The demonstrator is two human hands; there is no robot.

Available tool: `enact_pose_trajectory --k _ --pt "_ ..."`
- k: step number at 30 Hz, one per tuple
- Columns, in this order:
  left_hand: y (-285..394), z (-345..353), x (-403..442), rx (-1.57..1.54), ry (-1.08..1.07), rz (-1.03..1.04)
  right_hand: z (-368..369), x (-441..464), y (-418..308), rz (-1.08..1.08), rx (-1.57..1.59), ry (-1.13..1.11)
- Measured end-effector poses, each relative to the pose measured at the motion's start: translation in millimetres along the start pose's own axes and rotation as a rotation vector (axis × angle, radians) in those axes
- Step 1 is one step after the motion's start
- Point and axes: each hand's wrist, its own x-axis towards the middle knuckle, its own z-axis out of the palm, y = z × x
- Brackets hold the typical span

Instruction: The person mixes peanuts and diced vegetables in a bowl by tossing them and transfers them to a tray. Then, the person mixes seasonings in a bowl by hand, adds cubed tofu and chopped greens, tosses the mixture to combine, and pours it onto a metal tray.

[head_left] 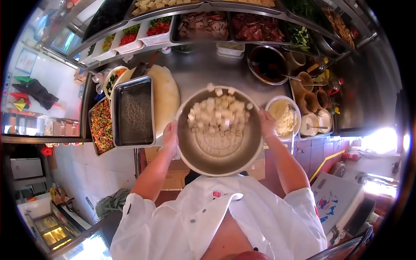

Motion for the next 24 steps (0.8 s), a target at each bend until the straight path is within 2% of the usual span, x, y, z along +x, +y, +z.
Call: enact_pose_trajectory --k 1,3,5,7,9,10,11,13,15,16,19,22,24 --pt "-1.7 -0.7 12.3 0.012 -0.024 -0.006 0.8 5.4 1.5 0.025 -0.041 -0.014" --pt "36.4 13.6 13.6 0.122 -0.015 -0.012 2.7 24.4 -7.9 0.079 -0.125 -0.040" --pt "85.3 29.2 8.2 0.157 -0.017 0.023 -4.5 49.4 -15.1 -0.060 -0.233 -0.001" --pt "118.4 35.9 -5.2 0.124 -0.024 0.083 -21.0 44.2 -78.6 -0.066 -0.119 0.024" --pt "126.0 34.9 -26.6 -0.049 -0.090 0.171 -37.6 18.9 -138.3 -0.074 0.104 0.052" --pt "125.8 33.8 -34.5 -0.138 -0.124 0.222 -37.6 12.4 -123.6 -0.062 0.028 0.065" --pt "109.6 29.0 -36.8 -0.116 -0.105 0.185 -37.5 6.2 -108.9 -0.048 -0.048 0.076" --pt "39.7 13.5 -26.8 -0.077 -0.069 0.110 -34.4 -8.8 -61.1 -0.021 -0.205 0.103" --pt "3.1 10.3 -2.6 -0.011 -0.043 0.090 -17.1 -0.7 -14.2 -0.049 -0.055 0.072" --pt "-3.0 14.0 17.6 0.036 -0.038 0.110 -12.7 2.2 -2.3 -0.064 0.019 0.052" --pt "11.5 33.8 34.1 0.123 -0.022 0.119 -5.2 25.3 -12.1 0.028 -0.078 -0.013" --pt "-8.5 38.3 64.1 0.117 -0.024 0.093 3.7 56.7 -5.6 -0.040 -0.139 -0.031" --pt "-13.8 40.9 55.6 0.043 0.006 0.040 1.8 105.5 40.7 -0.130 -0.331 -0.124"
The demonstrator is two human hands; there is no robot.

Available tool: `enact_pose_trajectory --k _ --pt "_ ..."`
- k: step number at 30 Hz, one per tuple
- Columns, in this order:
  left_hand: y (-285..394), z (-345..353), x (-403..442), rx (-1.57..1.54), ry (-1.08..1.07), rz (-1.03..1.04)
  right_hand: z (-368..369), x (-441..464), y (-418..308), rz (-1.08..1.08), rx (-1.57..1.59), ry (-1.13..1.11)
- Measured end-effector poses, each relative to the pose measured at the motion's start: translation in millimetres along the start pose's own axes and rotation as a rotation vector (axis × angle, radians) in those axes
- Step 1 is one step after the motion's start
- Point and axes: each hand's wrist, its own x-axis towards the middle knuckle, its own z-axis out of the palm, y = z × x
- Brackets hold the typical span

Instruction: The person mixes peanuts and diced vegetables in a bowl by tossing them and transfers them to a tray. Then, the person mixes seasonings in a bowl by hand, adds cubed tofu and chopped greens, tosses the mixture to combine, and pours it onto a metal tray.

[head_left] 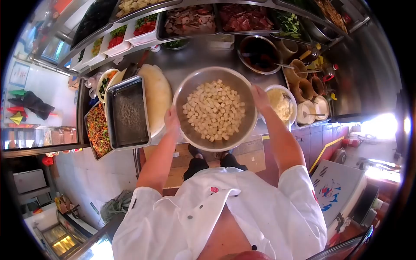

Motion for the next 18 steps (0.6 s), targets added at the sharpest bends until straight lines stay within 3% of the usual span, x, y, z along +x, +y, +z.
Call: enact_pose_trajectory --k 1,4,6,9,11,13,14,15,16,18 --pt "15.6 7.5 -33.6 -0.062 0.027 -0.033 1.3 11.5 18.7 -0.048 -0.094 -0.043" --pt "-16.4 2.3 -96.0 -0.269 -0.011 -0.153 -43.6 -43.5 -62.5 0.357 0.405 -0.017" --pt "-37.4 -26.0 -141.2 -0.248 -0.316 -0.266 -22.0 -74.4 -45.5 0.240 0.355 0.124" --pt "-15.9 -35.7 -156.7 -0.093 -0.294 -0.250 -1.6 -109.5 -29.2 0.117 0.390 0.228" --pt "23.7 -27.5 -132.9 0.187 -0.130 -0.250 14.1 -115.2 -20.2 0.082 0.483 0.274" --pt "46.4 -19.4 -85.5 0.206 -0.106 -0.188 21.2 -106.7 -6.4 0.187 0.525 0.227" --pt "42.5 -18.5 -52.8 0.085 -0.166 -0.129 21.6 -100.6 -2.6 0.235 0.546 0.203" --pt "38.9 -18.7 -18.0 0.109 -0.234 -0.109 19.6 -95.7 -1.4 0.153 0.397 0.221" --pt "34.0 -18.4 8.0 0.132 -0.300 -0.087 17.0 -91.1 -6.6 0.199 0.445 0.190" --pt "28.5 -14.1 25.2 0.119 -0.263 -0.031 5.5 -81.9 -29.9 0.283 0.543 0.123"
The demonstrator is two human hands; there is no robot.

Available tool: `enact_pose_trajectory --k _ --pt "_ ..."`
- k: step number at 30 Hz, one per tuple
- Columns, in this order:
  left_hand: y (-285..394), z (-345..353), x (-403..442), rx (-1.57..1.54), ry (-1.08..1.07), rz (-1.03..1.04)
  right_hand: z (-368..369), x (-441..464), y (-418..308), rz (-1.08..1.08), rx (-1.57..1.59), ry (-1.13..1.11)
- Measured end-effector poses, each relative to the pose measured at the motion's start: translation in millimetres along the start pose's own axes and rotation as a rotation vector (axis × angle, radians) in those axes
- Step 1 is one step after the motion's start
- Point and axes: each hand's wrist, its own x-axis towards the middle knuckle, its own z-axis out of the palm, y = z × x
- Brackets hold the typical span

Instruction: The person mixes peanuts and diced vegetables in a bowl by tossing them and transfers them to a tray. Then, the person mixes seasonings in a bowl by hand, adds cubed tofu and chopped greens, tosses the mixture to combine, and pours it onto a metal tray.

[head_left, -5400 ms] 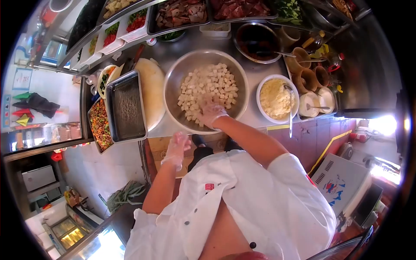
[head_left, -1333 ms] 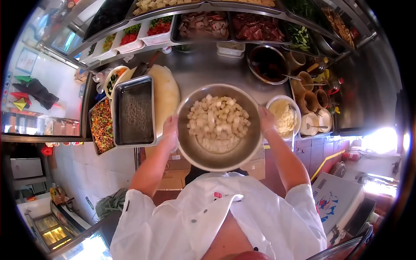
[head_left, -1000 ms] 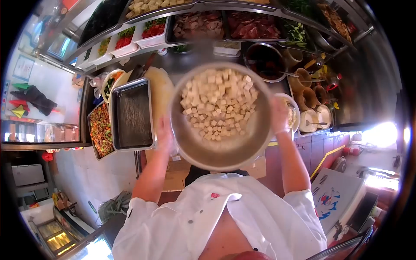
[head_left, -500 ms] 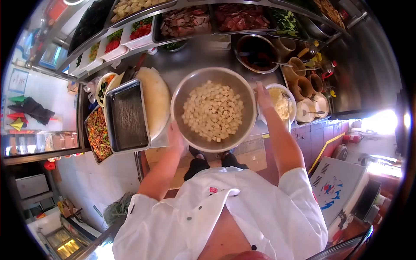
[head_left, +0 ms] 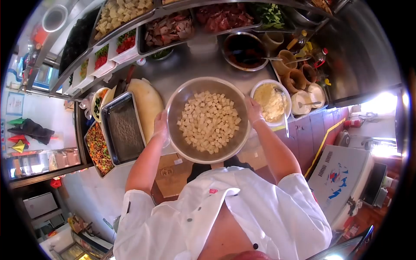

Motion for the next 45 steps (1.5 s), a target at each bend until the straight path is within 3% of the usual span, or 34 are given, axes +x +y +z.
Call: enact_pose_trajectory --k 4,5,8,9,11,14,17,18,20,21,24,25,28,31,35,37,41,44,45 --pt "47.0 3.6 20.4 0.094 0.198 0.105 -9.5 19.7 -69.5 -0.077 -0.146 0.023" --pt "122.6 32.9 -44.3 -0.006 0.084 0.020 -14.0 24.3 -105.6 -0.088 -0.158 0.018" --pt "126.1 9.5 -62.1 -0.051 0.088 0.207 -23.7 -9.2 -176.3 -0.243 -0.059 -0.010" --pt "107.2 13.3 -78.4 -0.105 0.166 0.147 -23.0 -25.2 -183.8 -0.319 0.000 -0.026" --pt "32.5 15.0 -84.4 -0.206 0.333 0.083 -20.9 -17.6 -105.1 -0.265 -0.231 -0.007" --pt "2.9 7.3 -86.2 -0.136 0.167 -0.102 -6.3 -11.8 -39.3 -0.160 -0.046 -0.105" --pt "15.6 2.7 -60.6 0.039 0.152 -0.070 -5.5 3.2 -54.5 -0.045 -0.231 -0.058" --pt "27.6 3.6 -56.1 0.077 0.183 -0.044 -10.5 22.7 -41.2 -0.180 -0.288 -0.054" --pt "88.5 22.0 -73.3 0.044 0.239 0.025 -11.9 31.9 -75.9 -0.251 -0.385 -0.050" --pt "121.7 34.9 -95.0 -0.025 0.268 0.061 -12.6 5.8 -134.6 -0.179 -0.428 -0.053" --pt "135.0 28.7 -118.5 -0.122 0.183 0.195 -21.0 -17.0 -183.3 -0.302 -0.054 -0.067" --pt "104.9 29.5 -117.2 -0.201 0.278 0.190 -22.2 -20.7 -162.4 -0.316 0.035 -0.044" --pt "10.5 9.8 -102.2 -0.074 0.245 0.101 -13.0 -31.9 -78.1 -0.241 -0.091 -0.043" --pt "35.0 29.1 -91.5 -0.200 0.240 -0.063 -1.1 -7.8 -26.0 -0.150 -0.072 -0.039" --pt "27.1 7.5 -4.1 0.349 0.179 0.053 15.1 -0.8 -9.7 -0.114 -0.007 0.050" --pt "40.5 3.5 23.2 0.331 0.128 0.123 19.1 -22.5 -3.8 -0.068 -0.105 0.194" --pt "55.6 3.3 24.9 0.104 0.018 0.225 -3.5 -79.8 95.5 0.039 -0.347 0.165" --pt "56.4 -2.1 -25.8 0.515 0.205 0.300 -7.6 -132.9 21.4 0.397 0.030 -0.036" --pt "22.4 -8.7 -25.8 0.448 0.239 0.217 -10.3 -123.4 21.2 0.348 0.002 -0.042"
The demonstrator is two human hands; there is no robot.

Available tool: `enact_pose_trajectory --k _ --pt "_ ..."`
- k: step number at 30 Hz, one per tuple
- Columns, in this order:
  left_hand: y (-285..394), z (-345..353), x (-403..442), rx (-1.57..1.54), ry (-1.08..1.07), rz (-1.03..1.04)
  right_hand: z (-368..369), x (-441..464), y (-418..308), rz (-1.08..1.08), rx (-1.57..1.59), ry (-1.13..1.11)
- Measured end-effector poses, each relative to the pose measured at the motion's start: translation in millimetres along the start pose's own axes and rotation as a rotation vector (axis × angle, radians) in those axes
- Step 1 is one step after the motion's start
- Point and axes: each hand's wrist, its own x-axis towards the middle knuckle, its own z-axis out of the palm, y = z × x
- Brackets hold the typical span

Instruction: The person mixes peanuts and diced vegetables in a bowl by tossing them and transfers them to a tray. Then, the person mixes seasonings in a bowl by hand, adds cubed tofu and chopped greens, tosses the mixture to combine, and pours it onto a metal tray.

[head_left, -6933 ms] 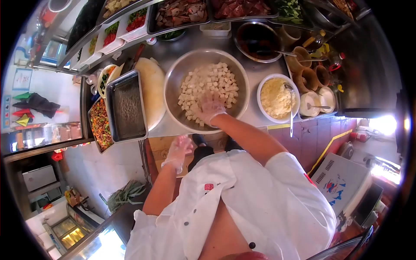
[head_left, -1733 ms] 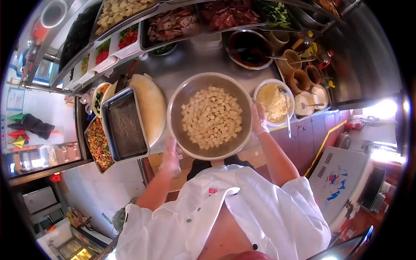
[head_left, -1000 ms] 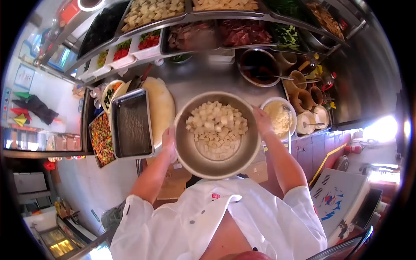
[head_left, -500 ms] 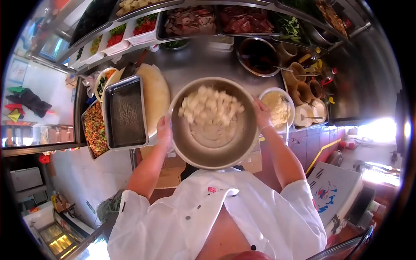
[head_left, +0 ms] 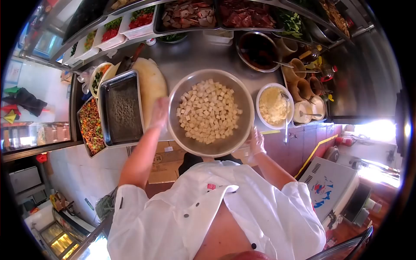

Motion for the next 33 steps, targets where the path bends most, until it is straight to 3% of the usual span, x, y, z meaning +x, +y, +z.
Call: enact_pose_trajectory --k 2,4,5,8,11,14,16,17,18,19,21,25,27,29,31,33 --pt "-48.6 14.5 -17.4 -0.149 0.003 -0.146 -11.5 36.4 -11.7 -0.093 -0.052 -0.002" --pt "-57.4 27.0 -37.7 -0.350 -0.026 -0.247 -4.1 75.9 -22.6 -0.378 -0.283 0.061" --pt "-50.0 25.6 -41.1 -0.368 -0.032 -0.285 2.5 91.0 -32.9 -0.457 -0.368 0.105" --pt "-2.7 14.3 -29.2 -0.416 -0.018 -0.341 18.6 99.4 -82.8 -0.484 -0.195 0.037" --pt "32.9 -9.7 -8.6 -0.429 0.032 -0.261 13.1 142.2 -117.1 -0.544 -0.423 0.049" --pt "57.4 -33.7 -13.2 -0.485 0.019 -0.116 22.1 39.0 -217.6 -0.459 0.160 -0.159" --pt "34.9 -37.7 -33.4 -0.565 0.021 -0.092 12.3 31.9 -190.4 -0.645 -0.112 0.033" --pt "18.8 -24.8 -51.1 -0.537 0.123 -0.142 9.0 35.4 -172.7 -0.748 -0.236 0.136" --pt "1.0 -9.6 -69.7 -0.505 0.224 -0.206 10.2 46.7 -136.6 -0.612 -0.177 0.096" --pt "-9.4 -6.7 -78.3 -0.515 0.156 -0.263 11.0 56.4 -102.1 -0.464 -0.129 0.051" --pt "-16.4 -4.0 -82.0 -0.547 0.018 -0.356 11.7 67.7 -90.1 -0.429 -0.193 0.022" --pt "2.6 -8.5 -46.2 -0.417 0.049 -0.359 11.9 107.3 -87.7 -0.334 -0.267 -0.018" --pt "41.7 -20.6 -43.8 -0.373 0.120 -0.305 10.3 96.6 -125.3 -0.539 -0.393 0.014" --pt "84.7 -41.1 -62.2 -0.537 0.067 -0.186 4.1 54.5 -173.5 -0.635 -0.318 0.020" --pt "89.0 -38.4 -70.6 -0.652 0.093 -0.107 6.9 3.7 -213.4 -0.628 -0.046 0.002" --pt "49.2 -19.2 -88.6 -0.717 0.207 -0.080 -9.2 40.4 -149.0 -0.826 -0.204 0.082"
